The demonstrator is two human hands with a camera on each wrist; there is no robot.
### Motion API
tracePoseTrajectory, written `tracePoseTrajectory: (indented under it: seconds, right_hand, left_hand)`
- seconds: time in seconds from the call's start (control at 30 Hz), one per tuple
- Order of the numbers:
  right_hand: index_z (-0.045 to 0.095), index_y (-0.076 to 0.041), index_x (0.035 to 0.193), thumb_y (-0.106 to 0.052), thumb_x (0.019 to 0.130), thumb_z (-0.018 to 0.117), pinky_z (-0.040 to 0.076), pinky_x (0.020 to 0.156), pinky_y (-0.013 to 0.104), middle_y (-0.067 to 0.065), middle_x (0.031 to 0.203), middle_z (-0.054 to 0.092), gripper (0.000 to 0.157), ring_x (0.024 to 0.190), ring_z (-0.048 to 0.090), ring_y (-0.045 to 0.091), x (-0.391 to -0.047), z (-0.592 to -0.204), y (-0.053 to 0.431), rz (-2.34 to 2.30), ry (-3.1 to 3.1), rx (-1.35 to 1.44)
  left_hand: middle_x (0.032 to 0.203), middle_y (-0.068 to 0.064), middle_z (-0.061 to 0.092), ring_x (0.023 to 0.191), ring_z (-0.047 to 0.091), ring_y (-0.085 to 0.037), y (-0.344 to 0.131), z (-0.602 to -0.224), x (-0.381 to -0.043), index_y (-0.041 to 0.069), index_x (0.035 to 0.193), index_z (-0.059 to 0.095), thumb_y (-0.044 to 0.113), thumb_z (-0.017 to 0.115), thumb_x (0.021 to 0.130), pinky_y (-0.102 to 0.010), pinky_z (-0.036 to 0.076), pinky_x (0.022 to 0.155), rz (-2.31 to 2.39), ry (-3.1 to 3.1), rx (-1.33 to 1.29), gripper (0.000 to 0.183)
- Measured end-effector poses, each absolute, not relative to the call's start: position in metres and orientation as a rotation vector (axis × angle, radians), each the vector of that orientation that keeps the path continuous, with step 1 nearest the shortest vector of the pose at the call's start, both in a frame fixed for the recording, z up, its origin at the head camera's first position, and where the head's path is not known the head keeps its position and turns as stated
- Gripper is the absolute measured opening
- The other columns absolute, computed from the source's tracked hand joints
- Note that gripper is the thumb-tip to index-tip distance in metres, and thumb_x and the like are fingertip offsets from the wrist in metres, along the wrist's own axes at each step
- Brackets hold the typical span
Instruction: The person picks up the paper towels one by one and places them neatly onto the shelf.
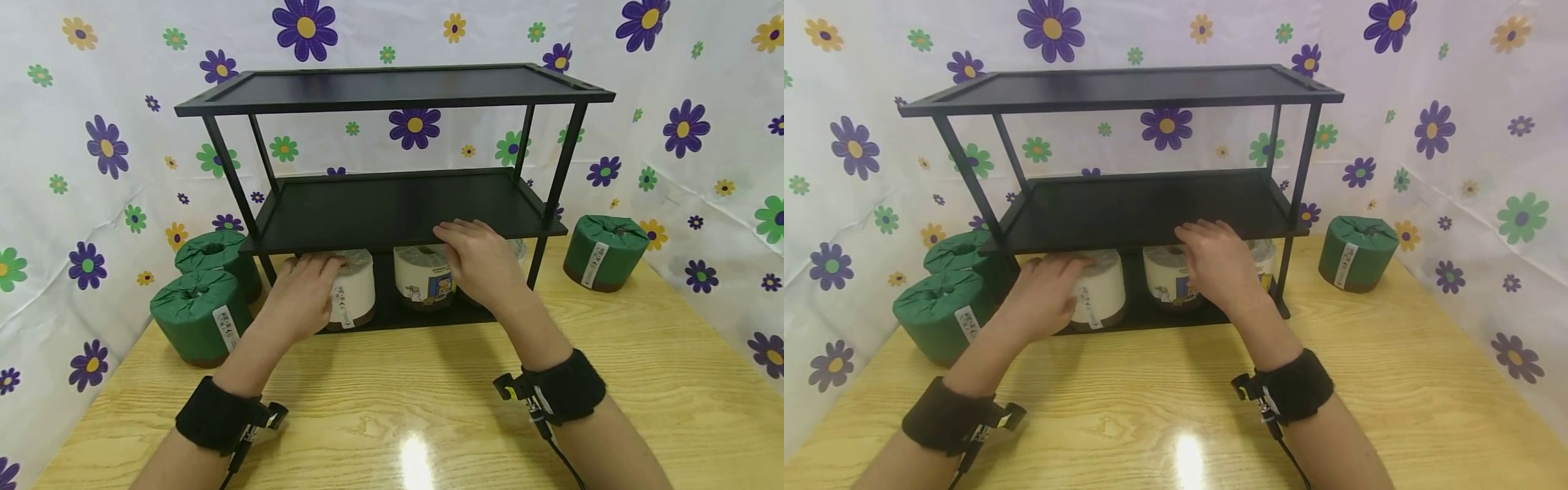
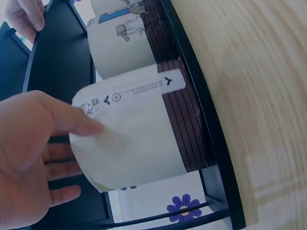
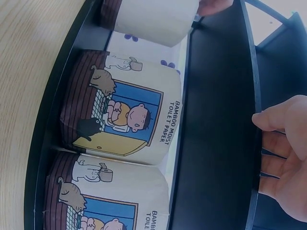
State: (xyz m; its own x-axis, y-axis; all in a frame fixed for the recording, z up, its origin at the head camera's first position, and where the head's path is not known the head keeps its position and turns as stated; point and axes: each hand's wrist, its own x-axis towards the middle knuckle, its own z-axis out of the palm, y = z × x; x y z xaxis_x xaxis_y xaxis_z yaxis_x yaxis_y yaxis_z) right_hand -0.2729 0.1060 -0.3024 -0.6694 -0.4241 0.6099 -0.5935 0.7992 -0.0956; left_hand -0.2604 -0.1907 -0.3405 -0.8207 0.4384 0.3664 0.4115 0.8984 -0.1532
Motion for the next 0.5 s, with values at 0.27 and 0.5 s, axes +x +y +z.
tracePoseTrajectory:
  seconds: [0.27,0.5]
  right_hand:
    - [0.069,-0.006,0.126,-0.01,0.098,0.061,0.044,0.11,0.051,0.012,0.127,0.069,0.03,0.123,0.063,0.032,-0.2722,-0.302,0.1053,0.381,-2.41,0.747]
    - [0.07,-0.006,0.126,-0.009,0.097,0.061,0.044,0.11,0.051,0.012,0.127,0.07,0.03,0.122,0.063,0.032,-0.2724,-0.3024,0.1054,0.387,-2.404,0.747]
  left_hand:
    - [0.122,-0.015,0.064,0.109,0.061,-0.037,-0.1941,-0.3429,-0.2618,0.006,0.121,0.067,0.019,0.077,0.085,-0.051,0.055,0.078,0.121,-2.566,-0.555,0.04]
    - [0.122,-0.016,0.065,0.11,0.061,-0.038,-0.1912,-0.3487,-0.2649,0.007,0.124,0.067,0.021,0.079,0.085,-0.05,0.055,0.078,0.079,-2.553,-0.543,0.043]
